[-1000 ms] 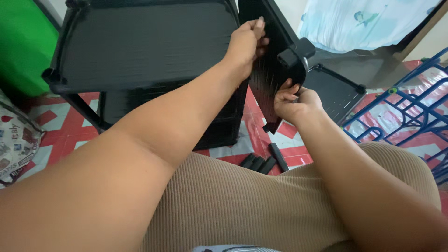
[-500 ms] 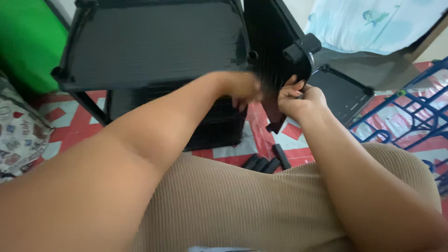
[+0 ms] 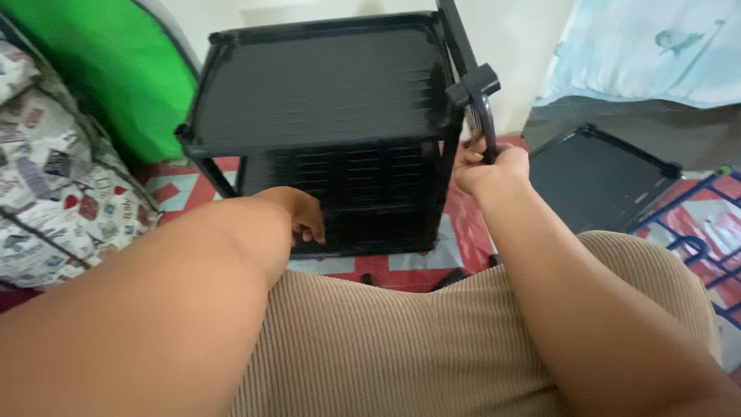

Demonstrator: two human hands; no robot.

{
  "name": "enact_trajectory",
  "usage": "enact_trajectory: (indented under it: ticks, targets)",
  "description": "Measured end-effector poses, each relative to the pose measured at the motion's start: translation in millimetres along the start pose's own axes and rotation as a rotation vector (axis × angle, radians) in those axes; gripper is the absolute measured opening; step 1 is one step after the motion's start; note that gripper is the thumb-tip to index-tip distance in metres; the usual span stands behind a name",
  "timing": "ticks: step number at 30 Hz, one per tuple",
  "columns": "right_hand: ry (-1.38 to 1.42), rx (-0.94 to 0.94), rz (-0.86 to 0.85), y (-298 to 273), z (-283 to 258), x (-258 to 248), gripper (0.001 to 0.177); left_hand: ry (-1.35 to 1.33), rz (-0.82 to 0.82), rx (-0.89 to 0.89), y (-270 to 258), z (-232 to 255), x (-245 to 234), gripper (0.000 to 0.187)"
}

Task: The person assembles a black plastic three-tier storage rack by inserting vertical support poles into the trays and then placing the top tray on the frame. The person handles the trays and poles by hand, aligning and seating each component.

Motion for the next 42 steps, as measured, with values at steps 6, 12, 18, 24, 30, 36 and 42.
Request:
enact_trajectory:
  ticks: [6, 12, 18, 24, 30, 36, 42]
  targets:
    - [-0.061, -0.066, -0.069, -5, 10, 12, 0.029, 1.054, -0.263, 0.522, -41, -7, 16, 0.04]
    - [-0.098, -0.118, -0.007, -23, 13, 18, 0.032, 1.054, -0.291, 0.503, -90, -24, 11, 0.061]
    - [-0.124, -0.143, -0.031, -26, 15, 20, 0.027, 1.005, -0.234, 0.516, -92, -24, 10, 0.065]
    - [-0.155, -0.15, -0.047, -21, 16, 20, 0.028, 0.987, -0.098, 0.659, -112, -17, 8, 0.064]
    - [-0.171, -0.198, -0.102, -16, 24, 29, 0.024, 0.827, -0.061, 0.74, -175, -36, 14, 0.082]
    - [-0.192, -0.294, -0.003, -24, 40, 36, 0.011, 0.13, -0.653, 1.022, -256, -17, 18, 0.119]
    - [-0.33, -0.338, -0.027, -35, 66, 40, 0.014, -0.5, -0.873, 1.288, -301, 17, -10, 0.124]
Point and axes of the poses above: each hand's wrist, its own y-axis towards the middle knuckle, its own x-axis out of the palm, z = x × y, the point moved 6 cm from there along y, towards the middle knuckle, and after that the axes turned 8 degrees about -y, right-handed, at the moved point
